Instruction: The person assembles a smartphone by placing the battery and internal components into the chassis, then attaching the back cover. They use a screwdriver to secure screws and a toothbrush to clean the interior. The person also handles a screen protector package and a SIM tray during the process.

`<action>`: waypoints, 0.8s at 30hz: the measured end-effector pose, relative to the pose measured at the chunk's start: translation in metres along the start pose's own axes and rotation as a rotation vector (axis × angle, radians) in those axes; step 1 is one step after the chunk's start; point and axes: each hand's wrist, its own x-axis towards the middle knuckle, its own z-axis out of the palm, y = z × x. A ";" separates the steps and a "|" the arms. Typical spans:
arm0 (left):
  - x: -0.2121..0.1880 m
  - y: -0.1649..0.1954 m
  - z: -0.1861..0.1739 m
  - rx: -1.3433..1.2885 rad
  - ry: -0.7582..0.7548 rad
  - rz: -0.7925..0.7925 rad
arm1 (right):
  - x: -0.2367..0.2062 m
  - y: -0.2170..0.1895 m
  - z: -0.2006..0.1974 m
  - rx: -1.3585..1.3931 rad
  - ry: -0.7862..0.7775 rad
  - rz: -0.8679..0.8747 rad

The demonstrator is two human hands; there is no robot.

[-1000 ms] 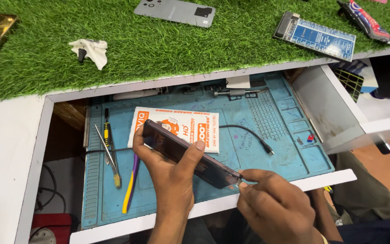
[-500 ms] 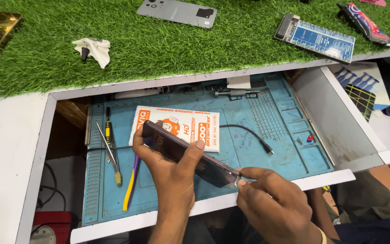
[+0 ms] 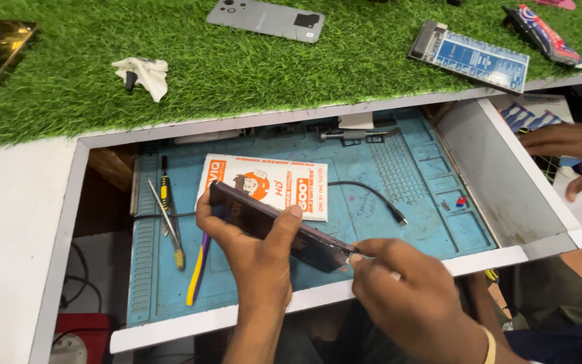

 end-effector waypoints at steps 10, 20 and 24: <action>0.000 -0.002 0.000 0.031 -0.015 0.024 | 0.018 0.010 -0.011 0.057 -0.089 0.384; -0.004 0.000 -0.002 0.060 -0.034 0.040 | 0.009 0.014 -0.005 0.180 -0.108 0.403; -0.006 0.002 -0.002 -0.028 -0.061 0.039 | 0.007 0.027 -0.007 0.323 -0.153 0.597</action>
